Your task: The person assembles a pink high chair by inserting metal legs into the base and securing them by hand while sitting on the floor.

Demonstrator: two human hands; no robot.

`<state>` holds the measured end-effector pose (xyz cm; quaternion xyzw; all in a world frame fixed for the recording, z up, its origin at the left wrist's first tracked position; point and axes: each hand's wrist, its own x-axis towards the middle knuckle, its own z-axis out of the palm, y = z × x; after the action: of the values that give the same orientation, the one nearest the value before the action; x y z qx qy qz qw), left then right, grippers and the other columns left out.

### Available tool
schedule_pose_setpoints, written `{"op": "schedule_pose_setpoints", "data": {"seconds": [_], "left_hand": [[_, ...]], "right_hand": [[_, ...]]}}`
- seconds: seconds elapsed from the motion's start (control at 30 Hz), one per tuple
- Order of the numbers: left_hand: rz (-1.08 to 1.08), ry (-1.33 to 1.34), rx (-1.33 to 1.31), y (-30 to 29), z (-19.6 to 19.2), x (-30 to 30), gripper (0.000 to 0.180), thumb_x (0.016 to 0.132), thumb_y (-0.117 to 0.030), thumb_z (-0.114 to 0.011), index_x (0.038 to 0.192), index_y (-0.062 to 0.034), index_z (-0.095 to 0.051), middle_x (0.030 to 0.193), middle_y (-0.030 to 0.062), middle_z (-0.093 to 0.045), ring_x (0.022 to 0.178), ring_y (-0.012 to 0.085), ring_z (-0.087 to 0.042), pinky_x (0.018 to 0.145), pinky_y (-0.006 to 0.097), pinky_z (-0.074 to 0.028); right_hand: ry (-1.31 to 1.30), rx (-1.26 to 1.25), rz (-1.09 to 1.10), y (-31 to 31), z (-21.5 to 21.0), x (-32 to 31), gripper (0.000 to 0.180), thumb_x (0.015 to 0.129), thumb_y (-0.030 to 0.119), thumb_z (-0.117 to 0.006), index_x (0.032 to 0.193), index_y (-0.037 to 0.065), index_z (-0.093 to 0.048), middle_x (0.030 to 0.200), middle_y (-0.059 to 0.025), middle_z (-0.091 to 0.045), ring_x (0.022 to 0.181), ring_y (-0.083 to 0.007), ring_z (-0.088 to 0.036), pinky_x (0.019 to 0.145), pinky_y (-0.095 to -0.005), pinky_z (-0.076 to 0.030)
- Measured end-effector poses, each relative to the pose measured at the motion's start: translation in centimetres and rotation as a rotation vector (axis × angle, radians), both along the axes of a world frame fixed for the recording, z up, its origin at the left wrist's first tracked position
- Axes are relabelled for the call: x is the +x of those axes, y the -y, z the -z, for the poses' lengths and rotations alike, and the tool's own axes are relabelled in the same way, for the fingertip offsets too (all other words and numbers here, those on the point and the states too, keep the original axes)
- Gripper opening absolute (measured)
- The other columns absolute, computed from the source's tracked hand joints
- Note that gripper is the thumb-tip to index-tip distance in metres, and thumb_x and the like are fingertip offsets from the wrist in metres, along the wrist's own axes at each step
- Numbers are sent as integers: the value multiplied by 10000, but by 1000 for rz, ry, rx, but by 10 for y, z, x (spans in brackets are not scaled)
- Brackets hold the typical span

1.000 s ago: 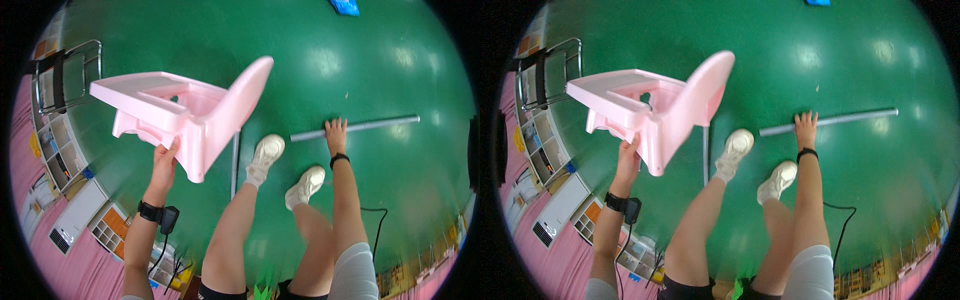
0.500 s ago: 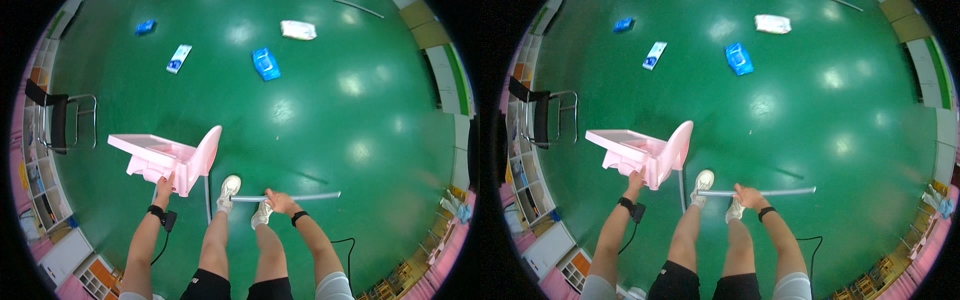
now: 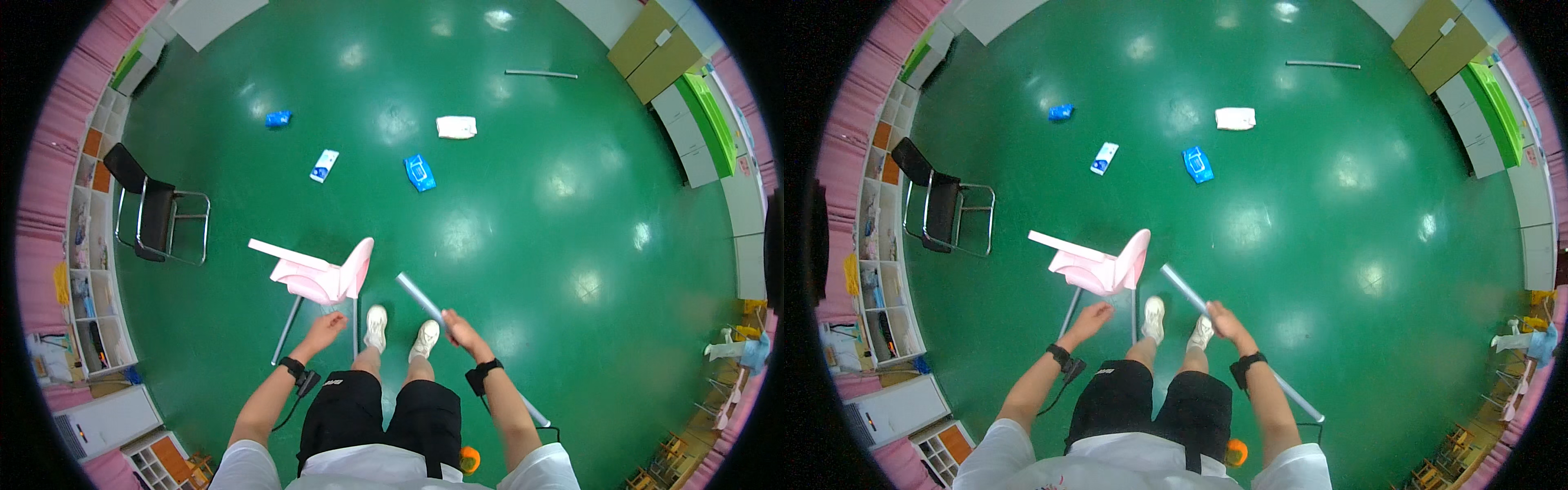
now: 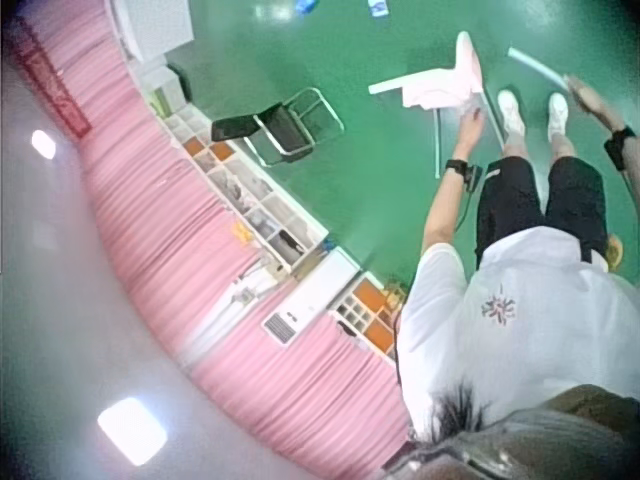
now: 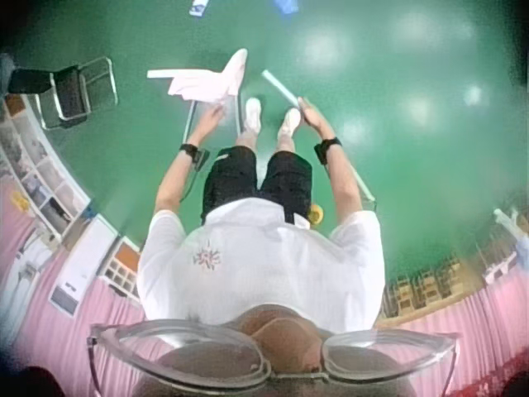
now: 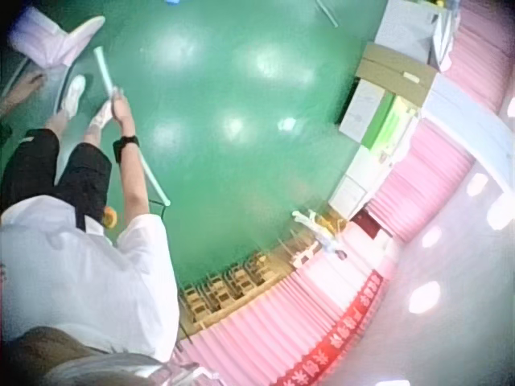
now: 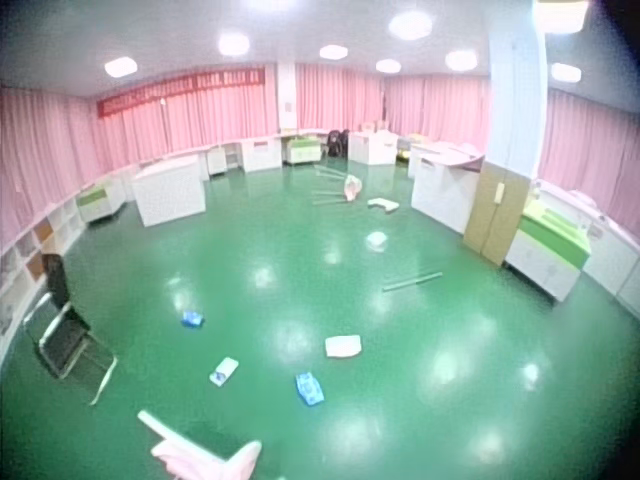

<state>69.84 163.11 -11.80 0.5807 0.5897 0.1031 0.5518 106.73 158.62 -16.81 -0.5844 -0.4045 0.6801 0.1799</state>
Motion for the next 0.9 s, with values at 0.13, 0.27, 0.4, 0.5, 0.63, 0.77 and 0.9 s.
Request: {"op": "schedule_pose_setpoints", "data": {"seconds": [0.13, 0.27, 0.4, 0.5, 0.63, 0.77, 0.9], "left_hand": [[-85, 291, -38, -4, -79, 47, 254, 930, -274, -544, 1008, -39, -599, 856, 16, -610, 810, 125, -575, 734, 287, -467], [377, 195, 33, -4, -90, 35, 277, 885, -306, -606, 934, -34, -629, 796, 88, -618, 764, 173, -602, 666, 317, -467], [508, -87, 81, 14, -100, -2, 444, 819, -427, -645, 685, -4, -647, 565, 185, -557, 521, 303, -568, 514, 383, -434], [507, -76, 151, 10, -76, -32, 550, 815, -498, -613, 587, 2, -628, 467, 180, -499, 438, 338, -522, 475, 402, -413], [529, 57, -13, -2, -33, -105, 598, 876, -500, -537, 577, 9, -628, 455, 128, -529, 439, 234, -555, 465, 369, -416], [486, 171, -265, -14, 10, -174, 581, 901, -487, -511, 609, -6, -655, 505, 83, -564, 460, 156, -519, 479, 308, -403], [523, 208, -419, -9, 35, -222, 590, 907, -489, -492, 620, -1, -658, 514, 61, -562, 492, 152, -521, 505, 310, -415]], "right_hand": [[-171, -202, -50, 27, -64, -42, 410, 955, 477, -386, 945, 77, -476, 563, -2, -422, 410, -101, -388, 393, -259, -338], [-278, -243, -230, 40, -82, -79, 418, 930, 489, -450, 982, 77, -493, 587, 2, -466, 462, -88, -467, 407, -236, -363], [-143, -275, -259, 46, -106, -107, 451, 925, 494, -456, 1034, 62, -524, 600, -8, -484, 463, -97, -475, 420, -229, -385], [-120, -319, -271, 42, -101, -137, 495, 924, 504, -447, 1078, 44, -546, 602, -18, -491, 466, -106, -478, 422, -229, -386], [29, -276, -418, 45, -94, -215, 617, 874, 622, -431, 997, 47, -618, 564, -47, -510, 495, -118, -525, 479, -259, -438], [397, 63, -370, 52, -86, -307, 579, 856, 618, -475, 911, 68, -647, 691, -121, -618, 671, -266, -616, 627, -359, -476], [477, -25, -327, 65, -88, -363, 674, 838, 678, -413, 973, 74, -679, 767, -171, -643, 802, -358, -621, 740, -411, -480]]}}
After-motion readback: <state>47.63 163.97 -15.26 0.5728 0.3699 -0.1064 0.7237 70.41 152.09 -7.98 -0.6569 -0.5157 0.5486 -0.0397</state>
